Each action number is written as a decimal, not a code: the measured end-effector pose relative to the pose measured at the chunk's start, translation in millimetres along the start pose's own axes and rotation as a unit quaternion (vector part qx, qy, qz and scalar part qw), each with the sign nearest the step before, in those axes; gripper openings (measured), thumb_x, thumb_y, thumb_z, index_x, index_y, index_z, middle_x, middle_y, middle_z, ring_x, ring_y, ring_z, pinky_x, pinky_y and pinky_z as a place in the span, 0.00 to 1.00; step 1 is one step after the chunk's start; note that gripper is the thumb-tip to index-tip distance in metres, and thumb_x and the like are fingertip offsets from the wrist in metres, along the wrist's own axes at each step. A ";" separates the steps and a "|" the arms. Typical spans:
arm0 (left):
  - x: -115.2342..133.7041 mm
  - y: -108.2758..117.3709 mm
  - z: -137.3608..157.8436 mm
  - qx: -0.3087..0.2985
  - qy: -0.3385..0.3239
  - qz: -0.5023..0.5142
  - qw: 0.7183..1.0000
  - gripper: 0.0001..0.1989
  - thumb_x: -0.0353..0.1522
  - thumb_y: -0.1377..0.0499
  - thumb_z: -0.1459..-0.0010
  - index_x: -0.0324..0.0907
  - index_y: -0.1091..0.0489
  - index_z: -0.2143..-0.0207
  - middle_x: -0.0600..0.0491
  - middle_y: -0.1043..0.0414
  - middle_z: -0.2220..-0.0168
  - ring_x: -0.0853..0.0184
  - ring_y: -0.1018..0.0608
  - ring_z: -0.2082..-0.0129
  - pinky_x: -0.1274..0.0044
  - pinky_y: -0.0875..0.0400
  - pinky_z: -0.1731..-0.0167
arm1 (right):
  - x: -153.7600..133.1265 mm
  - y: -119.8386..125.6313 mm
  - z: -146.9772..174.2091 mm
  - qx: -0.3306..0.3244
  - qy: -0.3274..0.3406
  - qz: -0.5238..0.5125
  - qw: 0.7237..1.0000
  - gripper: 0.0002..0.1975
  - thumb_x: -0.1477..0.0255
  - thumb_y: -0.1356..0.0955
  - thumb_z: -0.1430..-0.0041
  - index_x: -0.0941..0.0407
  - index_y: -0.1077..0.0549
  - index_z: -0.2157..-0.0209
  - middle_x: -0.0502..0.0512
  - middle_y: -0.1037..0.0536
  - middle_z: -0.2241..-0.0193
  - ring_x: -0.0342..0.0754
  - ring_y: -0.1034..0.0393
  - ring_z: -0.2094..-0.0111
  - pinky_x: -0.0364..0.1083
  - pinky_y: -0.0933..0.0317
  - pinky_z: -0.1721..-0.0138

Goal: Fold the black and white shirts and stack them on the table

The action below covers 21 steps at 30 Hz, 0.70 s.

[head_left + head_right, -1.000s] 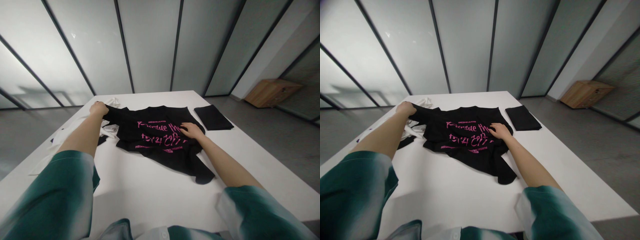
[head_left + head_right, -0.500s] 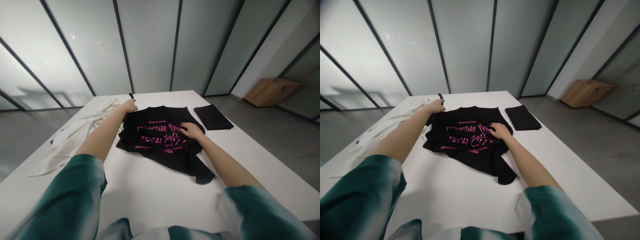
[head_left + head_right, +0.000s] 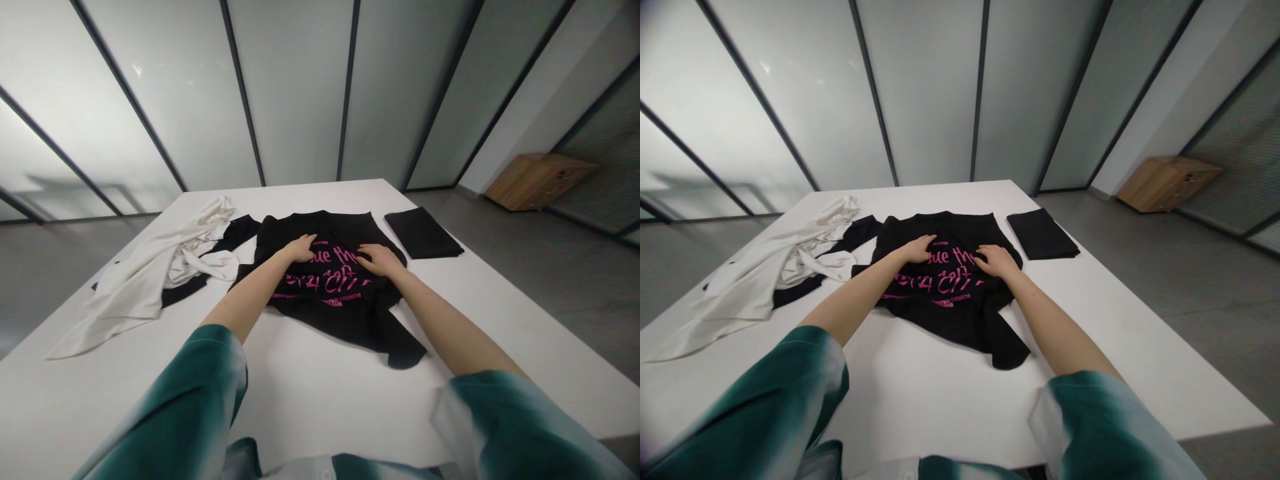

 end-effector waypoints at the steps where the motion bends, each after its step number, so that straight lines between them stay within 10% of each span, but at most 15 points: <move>1: 2.5 2.3 5.8 0.013 -0.020 0.014 1.000 0.41 0.31 0.42 0.47 0.36 0.47 0.31 0.40 0.47 0.30 0.55 0.40 0.31 0.71 0.44 0.35 | 0.5 -0.8 -0.2 0.000 0.000 -0.001 1.000 0.21 0.61 0.36 0.34 0.56 0.22 0.47 0.62 0.25 0.44 0.60 0.32 0.41 0.55 0.37 0.42; 9: -37.7 44.4 57.8 0.056 0.057 -0.029 0.996 0.29 0.39 0.43 0.41 0.37 0.33 0.39 0.41 0.29 0.41 0.53 0.26 0.42 0.71 0.35 0.42 | -1.3 7.1 2.3 0.044 -0.018 -0.014 0.999 0.20 0.63 0.37 0.35 0.57 0.22 0.50 0.62 0.23 0.46 0.58 0.31 0.43 0.53 0.37 0.42; 14: -96.0 50.6 77.3 0.076 0.216 -0.044 0.973 0.31 0.45 0.42 0.41 0.38 0.33 0.40 0.37 0.29 0.42 0.47 0.27 0.42 0.66 0.33 0.45 | 23.7 27.5 6.8 0.194 -0.198 -0.008 0.961 0.20 0.65 0.38 0.36 0.59 0.23 0.50 0.67 0.23 0.49 0.64 0.30 0.48 0.59 0.37 0.46; 21: -121.0 42.6 51.6 0.152 0.185 0.166 0.957 0.29 0.30 0.38 0.48 0.43 0.31 0.41 0.46 0.25 0.44 0.59 0.23 0.45 0.74 0.31 0.47 | 70.6 4.9 -18.6 0.089 -0.271 -0.046 0.957 0.14 0.67 0.32 0.45 0.54 0.20 0.58 0.63 0.20 0.56 0.62 0.26 0.55 0.56 0.32 0.53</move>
Point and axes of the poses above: each hand's wrist, its own z-axis away from the middle knuckle, its own y-axis out of the back of the hand, x = y × z, the point moved 4 cm from there along -z, towards the middle knuckle
